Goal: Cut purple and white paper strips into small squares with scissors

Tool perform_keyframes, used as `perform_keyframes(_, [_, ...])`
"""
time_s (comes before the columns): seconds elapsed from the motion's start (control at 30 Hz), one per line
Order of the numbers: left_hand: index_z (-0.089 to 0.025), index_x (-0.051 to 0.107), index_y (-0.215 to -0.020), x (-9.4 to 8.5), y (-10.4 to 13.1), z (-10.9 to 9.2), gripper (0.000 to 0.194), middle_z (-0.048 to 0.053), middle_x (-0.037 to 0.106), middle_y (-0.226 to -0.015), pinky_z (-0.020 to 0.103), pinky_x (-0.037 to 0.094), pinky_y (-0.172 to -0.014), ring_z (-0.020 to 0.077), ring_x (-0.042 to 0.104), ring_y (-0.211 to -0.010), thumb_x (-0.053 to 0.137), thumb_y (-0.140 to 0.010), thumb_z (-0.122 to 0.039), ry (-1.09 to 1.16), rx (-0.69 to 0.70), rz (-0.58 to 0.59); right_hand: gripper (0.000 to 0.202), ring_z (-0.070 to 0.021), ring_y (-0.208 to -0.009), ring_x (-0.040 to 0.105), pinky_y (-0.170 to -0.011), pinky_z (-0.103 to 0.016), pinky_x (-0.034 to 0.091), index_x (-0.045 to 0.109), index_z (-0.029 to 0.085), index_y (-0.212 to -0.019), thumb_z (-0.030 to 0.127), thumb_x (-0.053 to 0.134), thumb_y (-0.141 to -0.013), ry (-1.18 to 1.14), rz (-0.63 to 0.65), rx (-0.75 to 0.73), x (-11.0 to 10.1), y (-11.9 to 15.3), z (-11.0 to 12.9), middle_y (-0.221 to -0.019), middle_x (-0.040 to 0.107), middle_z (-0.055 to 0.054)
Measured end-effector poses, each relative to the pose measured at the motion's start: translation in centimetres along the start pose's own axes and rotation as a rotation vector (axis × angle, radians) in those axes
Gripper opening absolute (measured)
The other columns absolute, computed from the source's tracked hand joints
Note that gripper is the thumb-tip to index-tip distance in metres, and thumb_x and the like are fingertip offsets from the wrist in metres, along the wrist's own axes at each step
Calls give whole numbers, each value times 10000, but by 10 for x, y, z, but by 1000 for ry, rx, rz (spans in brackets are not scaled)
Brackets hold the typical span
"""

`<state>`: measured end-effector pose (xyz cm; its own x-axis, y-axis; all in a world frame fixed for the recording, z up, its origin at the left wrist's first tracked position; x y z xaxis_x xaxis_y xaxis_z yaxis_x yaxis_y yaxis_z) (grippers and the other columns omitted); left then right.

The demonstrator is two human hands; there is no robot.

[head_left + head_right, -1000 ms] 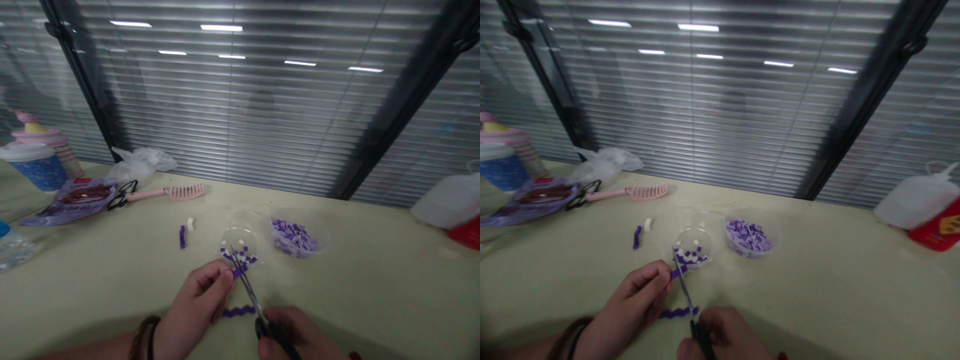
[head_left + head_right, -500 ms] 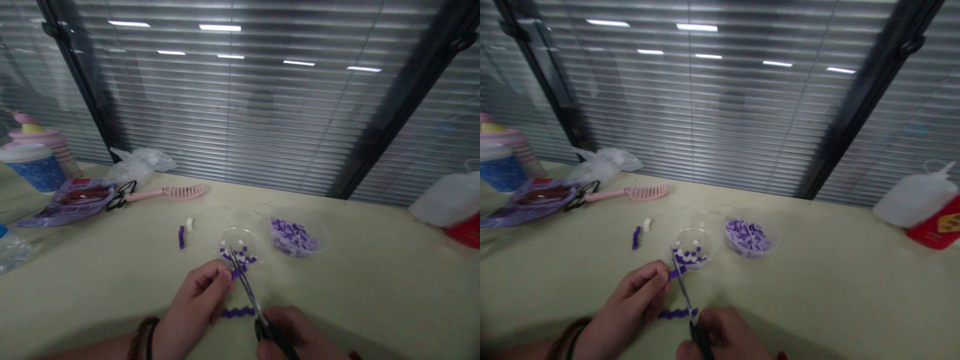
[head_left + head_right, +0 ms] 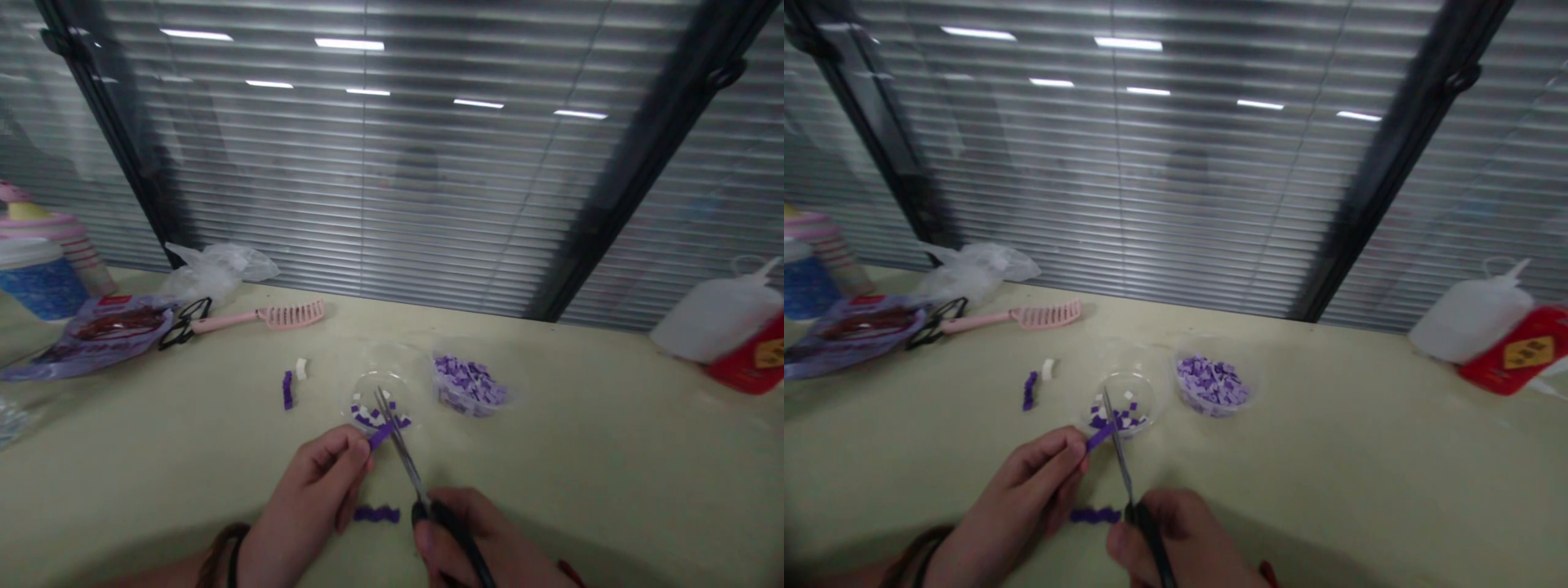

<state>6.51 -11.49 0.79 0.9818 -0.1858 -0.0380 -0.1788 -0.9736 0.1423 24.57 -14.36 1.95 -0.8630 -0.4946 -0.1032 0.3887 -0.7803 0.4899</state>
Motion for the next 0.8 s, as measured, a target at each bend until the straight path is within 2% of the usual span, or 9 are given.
perform_keyframes(0.1, [-188,452,-602,-1,0,1,390,-84,367,-410,199,247,-422,68,298,-395,513,-840,-491,15,17,-24,760,-55,-421,347,-407,-199,251,501,171,-615,913,497,-452,-3,-23,-5,1,-3,-1,-485,438,56])
perform_keyframes(0.23, [-190,452,-608,-2,0,3,385,-78,382,-429,195,265,-426,69,315,-400,513,-850,-483,95,61,-60,750,-58,-438,388,-425,-195,269,502,172,-663,892,531,-459,-69,-50,-10,1,-4,-1,-510,485,45])
perform_keyframes(0.37, [-193,448,-620,-3,0,4,372,-71,405,-468,188,287,-428,74,340,-417,532,-849,-474,159,86,-89,716,-67,-453,402,-448,-209,283,508,167,-639,872,529,-516,-69,14,-68,1,0,4,-525,497,26])
perform_keyframes(0.5, [-196,456,-640,-2,0,2,352,-74,401,-482,185,286,-422,73,334,-418,541,-846,-468,172,82,-86,745,-93,-523,405,-485,-230,301,480,181,-597,904,526,-422,-21,41,-56,1,5,8,-575,466,21])
perform_keyframes(0.7, [-193,456,-620,-1,0,0,388,-84,352,-459,186,220,-400,70,284,-417,584,-793,-516,115,39,-31,562,-140,-631,408,-550,-251,348,486,187,-620,736,595,-570,144,-45,-35,1,6,8,-636,436,10])
perform_keyframes(0.8, [-192,454,-617,-2,1,0,387,-86,335,-472,189,204,-403,71,264,-427,590,-782,-514,87,30,-13,529,-148,-650,403,-578,-261,359,486,187,-648,704,578,-590,161,-43,-14,1,8,7,-655,423,8])
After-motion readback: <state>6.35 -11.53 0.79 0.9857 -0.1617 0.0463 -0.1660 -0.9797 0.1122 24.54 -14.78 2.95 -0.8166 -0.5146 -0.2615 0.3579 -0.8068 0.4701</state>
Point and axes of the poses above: each hand's wrist, its own y-axis away from the middle knuckle, its own x-axis out of the palm, z = x × y, the point moved 1 cm from there along -y, towards the middle knuckle
